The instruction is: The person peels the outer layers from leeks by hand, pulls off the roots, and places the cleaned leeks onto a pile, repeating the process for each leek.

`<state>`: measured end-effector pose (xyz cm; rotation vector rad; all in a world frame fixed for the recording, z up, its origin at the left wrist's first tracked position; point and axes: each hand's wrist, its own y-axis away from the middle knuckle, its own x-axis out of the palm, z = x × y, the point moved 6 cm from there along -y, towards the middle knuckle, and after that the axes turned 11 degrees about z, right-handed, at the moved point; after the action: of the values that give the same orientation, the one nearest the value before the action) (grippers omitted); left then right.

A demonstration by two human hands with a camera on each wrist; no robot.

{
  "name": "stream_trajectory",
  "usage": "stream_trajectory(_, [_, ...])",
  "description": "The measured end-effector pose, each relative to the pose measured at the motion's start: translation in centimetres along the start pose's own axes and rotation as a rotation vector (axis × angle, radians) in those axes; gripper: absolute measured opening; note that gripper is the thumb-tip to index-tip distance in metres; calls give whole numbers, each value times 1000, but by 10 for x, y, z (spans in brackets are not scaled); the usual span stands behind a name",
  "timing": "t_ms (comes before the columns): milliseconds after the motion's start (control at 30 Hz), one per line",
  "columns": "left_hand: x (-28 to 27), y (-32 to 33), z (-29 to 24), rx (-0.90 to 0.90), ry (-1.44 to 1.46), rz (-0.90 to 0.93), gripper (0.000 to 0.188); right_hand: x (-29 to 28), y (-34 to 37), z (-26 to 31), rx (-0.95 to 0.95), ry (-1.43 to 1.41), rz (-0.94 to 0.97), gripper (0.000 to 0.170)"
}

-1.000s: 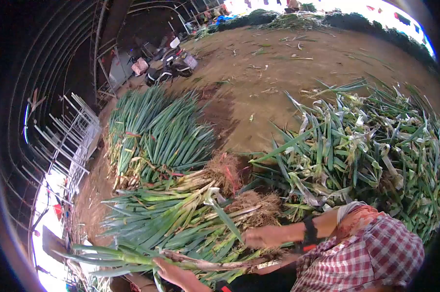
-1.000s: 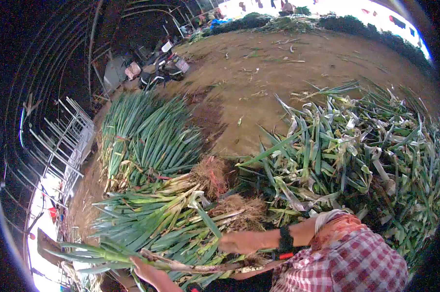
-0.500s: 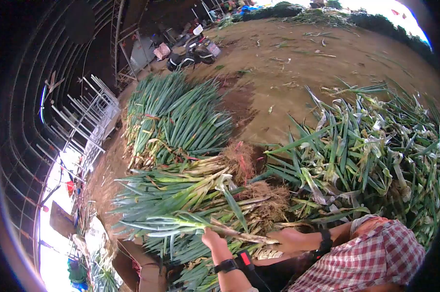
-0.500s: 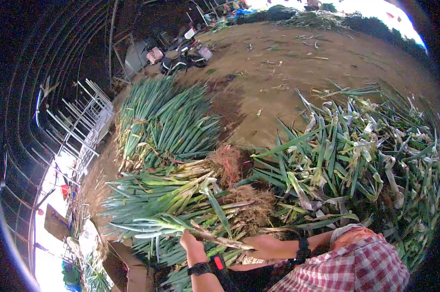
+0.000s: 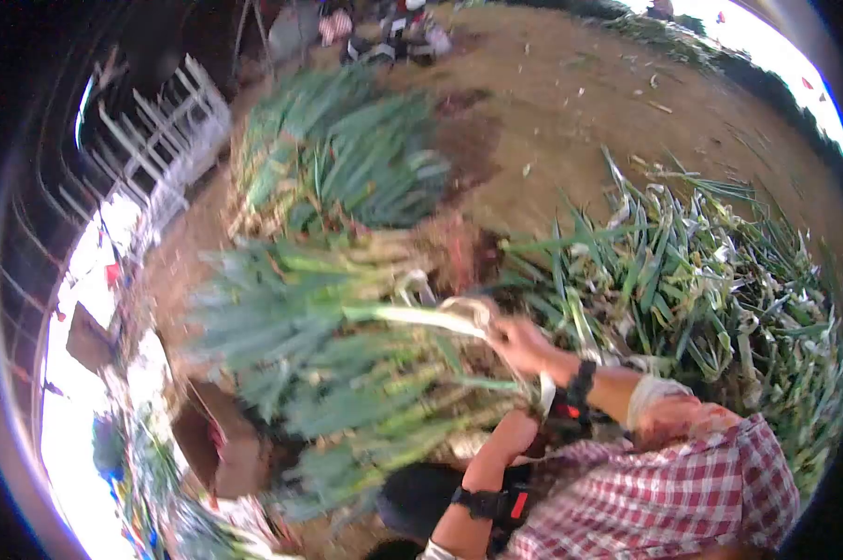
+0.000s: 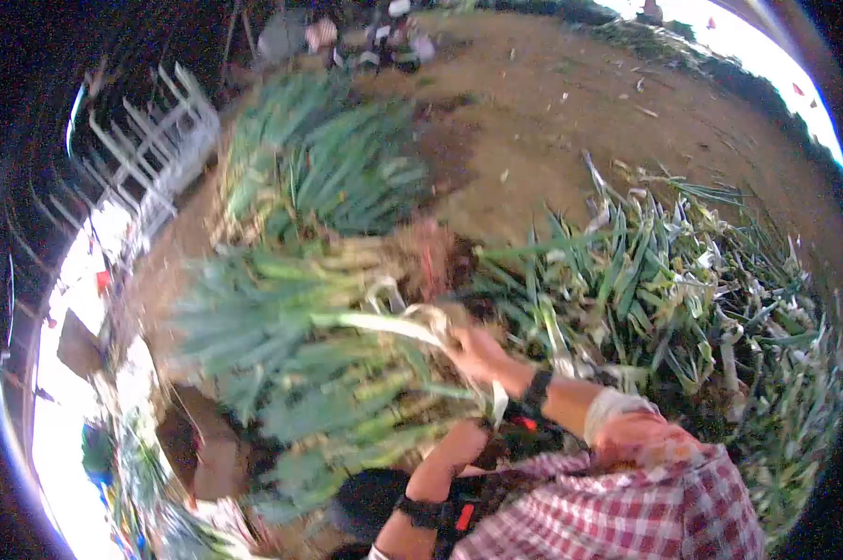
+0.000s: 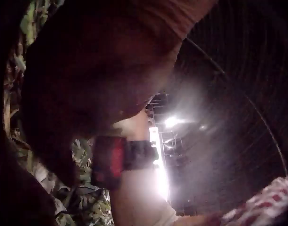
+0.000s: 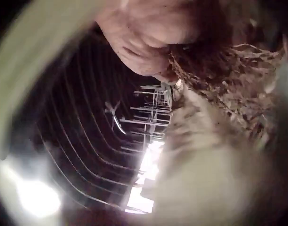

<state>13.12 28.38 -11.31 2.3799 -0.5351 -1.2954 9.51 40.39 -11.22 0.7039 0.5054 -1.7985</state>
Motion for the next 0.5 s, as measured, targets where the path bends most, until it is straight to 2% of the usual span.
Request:
stream_trajectory(33, [3, 5, -1, -55, 160, -36, 22, -7, -1, 15, 31, -200, 156, 28])
stream_trajectory(100, [11, 16, 10, -178, 443, -121, 29, 6, 8, -2, 283, -537, 249, 30])
stream_trajectory(133, [25, 8, 67, -416, 460, -338, 29, 3, 18, 12, 282, -820, 283, 32])
stream_trajectory(167, [-10, 50, 75, -659, 971, -723, 31, 1, 27, 16, 262, -835, 246, 32])
stream_trajectory(200, [20, 49, 146, -642, 893, -1133, 29, -10, 42, 34, 336, -871, 236, 32])
stream_trajectory(233, [9, 73, 145, -518, 1651, -1328, 36, -21, 57, 49, 411, -907, 222, 33])
stream_trajectory(300, [-2, 100, 152, -331, 2028, -1608, 40, -22, 74, 48, 452, -915, 308, 33])
stream_trajectory(367, [-15, 112, 144, -191, 2063, -1639, 44, -16, 91, 35, 495, -928, 380, 33])
stream_trajectory(400, [-16, 108, 144, -54, 2189, -1671, 38, -5, 101, 25, 551, -1062, 452, 32])
stream_trajectory(433, [-12, 111, 148, -58, 2194, -1674, 38, 3, 108, 21, 607, -1196, 522, 32])
stream_trajectory(467, [-16, 116, 151, 57, 2210, -1624, 35, 1, 112, 39, 519, -1424, 647, 28])
stream_trajectory(500, [-19, 117, 150, 167, 2223, -1569, 32, 4, 116, 37, 526, -1423, 648, 28])
